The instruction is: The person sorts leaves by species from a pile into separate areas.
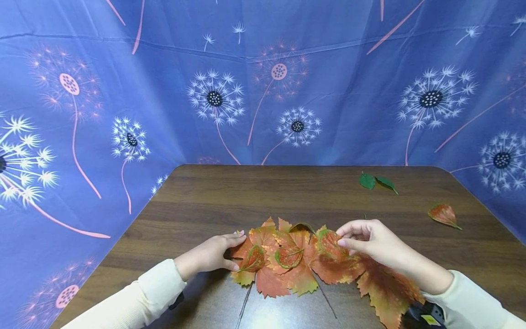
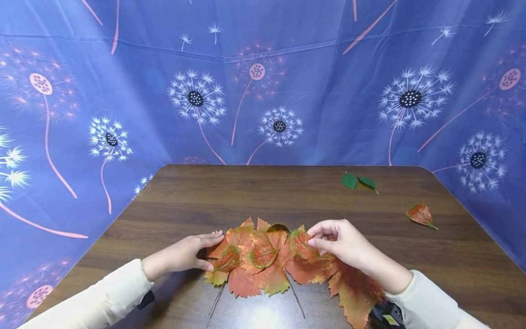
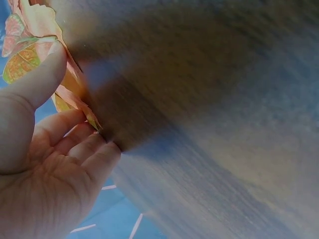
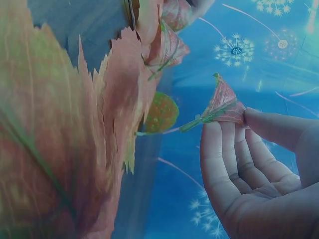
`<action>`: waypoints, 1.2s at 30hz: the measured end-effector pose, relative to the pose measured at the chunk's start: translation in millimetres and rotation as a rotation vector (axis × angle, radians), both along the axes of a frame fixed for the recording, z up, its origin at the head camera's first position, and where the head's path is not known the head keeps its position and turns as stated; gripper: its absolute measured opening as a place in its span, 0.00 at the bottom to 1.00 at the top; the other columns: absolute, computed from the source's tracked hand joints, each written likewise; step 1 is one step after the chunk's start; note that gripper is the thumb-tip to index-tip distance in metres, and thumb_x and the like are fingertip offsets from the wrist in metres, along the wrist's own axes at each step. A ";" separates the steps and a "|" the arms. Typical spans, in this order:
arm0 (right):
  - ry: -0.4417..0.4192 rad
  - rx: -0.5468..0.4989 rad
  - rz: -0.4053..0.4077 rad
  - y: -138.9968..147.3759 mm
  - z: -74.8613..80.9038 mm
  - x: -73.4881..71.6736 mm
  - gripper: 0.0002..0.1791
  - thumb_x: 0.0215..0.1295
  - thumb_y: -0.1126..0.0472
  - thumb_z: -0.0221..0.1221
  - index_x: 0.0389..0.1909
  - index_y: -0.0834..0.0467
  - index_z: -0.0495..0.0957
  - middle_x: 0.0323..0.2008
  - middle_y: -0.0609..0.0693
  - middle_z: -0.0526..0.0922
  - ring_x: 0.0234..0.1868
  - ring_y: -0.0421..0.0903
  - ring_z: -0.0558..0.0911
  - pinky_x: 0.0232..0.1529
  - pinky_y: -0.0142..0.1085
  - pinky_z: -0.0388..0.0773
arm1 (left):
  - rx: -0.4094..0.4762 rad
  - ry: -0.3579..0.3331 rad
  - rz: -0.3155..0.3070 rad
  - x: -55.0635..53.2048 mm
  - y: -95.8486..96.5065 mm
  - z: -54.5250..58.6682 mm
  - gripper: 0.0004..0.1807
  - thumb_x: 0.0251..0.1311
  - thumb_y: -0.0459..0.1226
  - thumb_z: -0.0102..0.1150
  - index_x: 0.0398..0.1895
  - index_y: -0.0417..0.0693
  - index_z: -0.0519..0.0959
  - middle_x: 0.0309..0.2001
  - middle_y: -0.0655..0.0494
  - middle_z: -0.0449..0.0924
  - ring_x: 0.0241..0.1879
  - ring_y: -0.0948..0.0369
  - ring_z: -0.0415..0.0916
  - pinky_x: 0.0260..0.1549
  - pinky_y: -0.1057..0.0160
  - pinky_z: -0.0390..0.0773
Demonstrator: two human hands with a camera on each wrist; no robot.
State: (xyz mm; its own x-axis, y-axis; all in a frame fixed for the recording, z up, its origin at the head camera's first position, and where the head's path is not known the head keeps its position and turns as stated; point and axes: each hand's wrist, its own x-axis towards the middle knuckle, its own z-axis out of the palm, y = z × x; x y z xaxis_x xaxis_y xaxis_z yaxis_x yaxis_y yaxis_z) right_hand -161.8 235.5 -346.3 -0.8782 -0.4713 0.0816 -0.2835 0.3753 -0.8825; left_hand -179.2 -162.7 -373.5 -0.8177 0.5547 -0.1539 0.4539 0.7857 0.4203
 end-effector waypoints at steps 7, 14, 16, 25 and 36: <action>-0.001 -0.011 -0.034 8.4 3.2 -4.3 0.16 0.68 0.63 0.58 0.49 0.71 0.76 0.34 0.40 0.84 0.32 0.38 0.83 0.33 0.40 0.84 | 0.003 0.003 0.000 -0.8 -1.4 1.3 0.43 0.50 0.41 0.71 0.70 0.38 0.65 0.72 0.42 0.61 0.71 0.43 0.58 0.67 0.43 0.61; -0.028 -0.019 -0.078 11.3 5.6 -8.5 0.17 0.68 0.63 0.58 0.50 0.72 0.75 0.35 0.40 0.85 0.33 0.38 0.84 0.34 0.42 0.84 | -0.005 0.015 -0.011 -0.6 -2.0 0.7 0.43 0.50 0.42 0.71 0.69 0.38 0.65 0.71 0.42 0.62 0.70 0.43 0.59 0.66 0.43 0.61; -0.038 -0.012 -0.096 12.1 6.7 -9.4 0.17 0.68 0.62 0.59 0.50 0.72 0.75 0.35 0.40 0.85 0.34 0.38 0.84 0.35 0.41 0.84 | -0.003 0.013 -0.011 -0.4 -2.0 0.2 0.43 0.50 0.42 0.71 0.69 0.38 0.65 0.71 0.42 0.62 0.70 0.43 0.59 0.66 0.43 0.61; -0.061 -0.005 -0.140 16.1 9.0 -13.0 0.18 0.67 0.61 0.59 0.50 0.71 0.76 0.32 0.40 0.84 0.32 0.39 0.83 0.35 0.40 0.83 | -0.004 0.012 -0.004 -0.1 -2.1 -0.8 0.43 0.49 0.42 0.72 0.69 0.38 0.65 0.71 0.42 0.62 0.70 0.43 0.59 0.66 0.43 0.62; -0.078 0.052 -0.226 27.8 15.9 -14.5 0.22 0.68 0.55 0.59 0.55 0.67 0.75 0.38 0.42 0.85 0.36 0.42 0.85 0.40 0.42 0.84 | 0.003 0.008 0.003 0.2 -1.9 -0.7 0.43 0.49 0.41 0.72 0.69 0.37 0.66 0.71 0.42 0.62 0.70 0.43 0.59 0.66 0.43 0.62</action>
State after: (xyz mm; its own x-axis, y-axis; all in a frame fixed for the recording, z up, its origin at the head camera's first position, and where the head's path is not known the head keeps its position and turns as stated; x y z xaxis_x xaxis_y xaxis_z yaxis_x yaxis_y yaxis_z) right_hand -176.3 263.2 -330.4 -0.9646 -0.2635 -0.0093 -0.1190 0.4667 -0.8764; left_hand -179.0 -164.6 -374.2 -0.8205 0.5526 -0.1463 0.4546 0.7860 0.4189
